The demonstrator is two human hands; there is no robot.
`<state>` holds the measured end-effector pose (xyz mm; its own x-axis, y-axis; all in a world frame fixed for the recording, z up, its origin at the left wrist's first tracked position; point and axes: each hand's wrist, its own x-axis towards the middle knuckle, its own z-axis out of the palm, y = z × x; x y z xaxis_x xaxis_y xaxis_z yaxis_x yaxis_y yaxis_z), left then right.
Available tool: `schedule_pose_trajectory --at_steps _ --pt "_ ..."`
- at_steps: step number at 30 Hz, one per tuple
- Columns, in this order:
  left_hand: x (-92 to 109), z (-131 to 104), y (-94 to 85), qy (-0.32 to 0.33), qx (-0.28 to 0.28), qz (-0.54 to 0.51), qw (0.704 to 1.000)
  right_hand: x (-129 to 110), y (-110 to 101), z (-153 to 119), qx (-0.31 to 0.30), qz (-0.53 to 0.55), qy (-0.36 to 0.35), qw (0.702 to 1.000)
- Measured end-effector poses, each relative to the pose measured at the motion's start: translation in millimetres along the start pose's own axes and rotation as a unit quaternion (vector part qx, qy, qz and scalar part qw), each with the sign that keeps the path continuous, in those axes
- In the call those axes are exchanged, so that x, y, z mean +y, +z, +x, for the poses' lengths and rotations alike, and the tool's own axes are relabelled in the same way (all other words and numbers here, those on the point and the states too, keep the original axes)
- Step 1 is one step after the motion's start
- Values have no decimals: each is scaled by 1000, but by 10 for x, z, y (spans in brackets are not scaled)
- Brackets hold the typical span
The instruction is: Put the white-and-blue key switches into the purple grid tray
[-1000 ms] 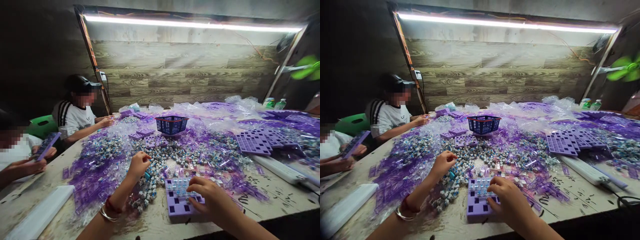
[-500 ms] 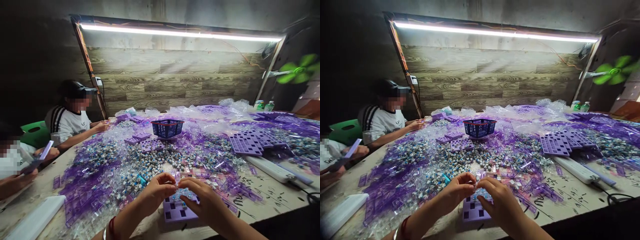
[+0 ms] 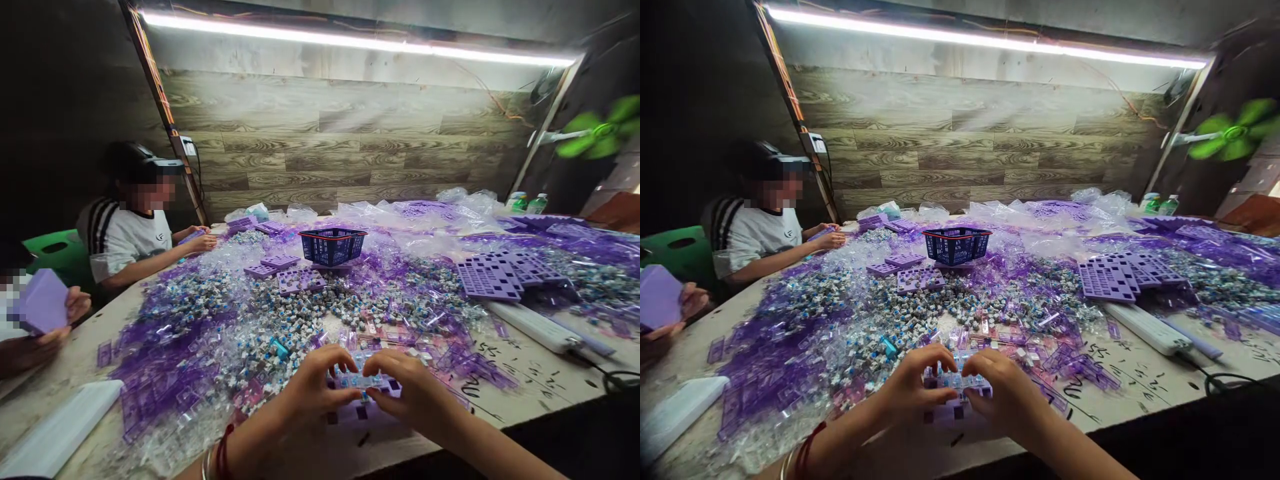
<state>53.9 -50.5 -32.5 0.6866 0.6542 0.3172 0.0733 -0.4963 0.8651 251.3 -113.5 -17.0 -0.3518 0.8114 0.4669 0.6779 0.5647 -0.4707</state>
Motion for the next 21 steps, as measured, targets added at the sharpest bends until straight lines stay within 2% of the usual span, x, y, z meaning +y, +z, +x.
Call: schedule_pose_trajectory --at_steps 2,6,16,21 --pt "-50 -27 42 46 -1 89 995 9 4 -27 -18 -7 2 1000" --pt "-102 -61 116 57 -5 152 987 11 25 -65 -30 -6 -6 1000" --pt "-25 -66 138 46 5 175 983 58 19 -76 -27 -10 -40 999" --pt "-46 -58 148 66 0 175 982 78 -1 -62 -32 2 -49 998"
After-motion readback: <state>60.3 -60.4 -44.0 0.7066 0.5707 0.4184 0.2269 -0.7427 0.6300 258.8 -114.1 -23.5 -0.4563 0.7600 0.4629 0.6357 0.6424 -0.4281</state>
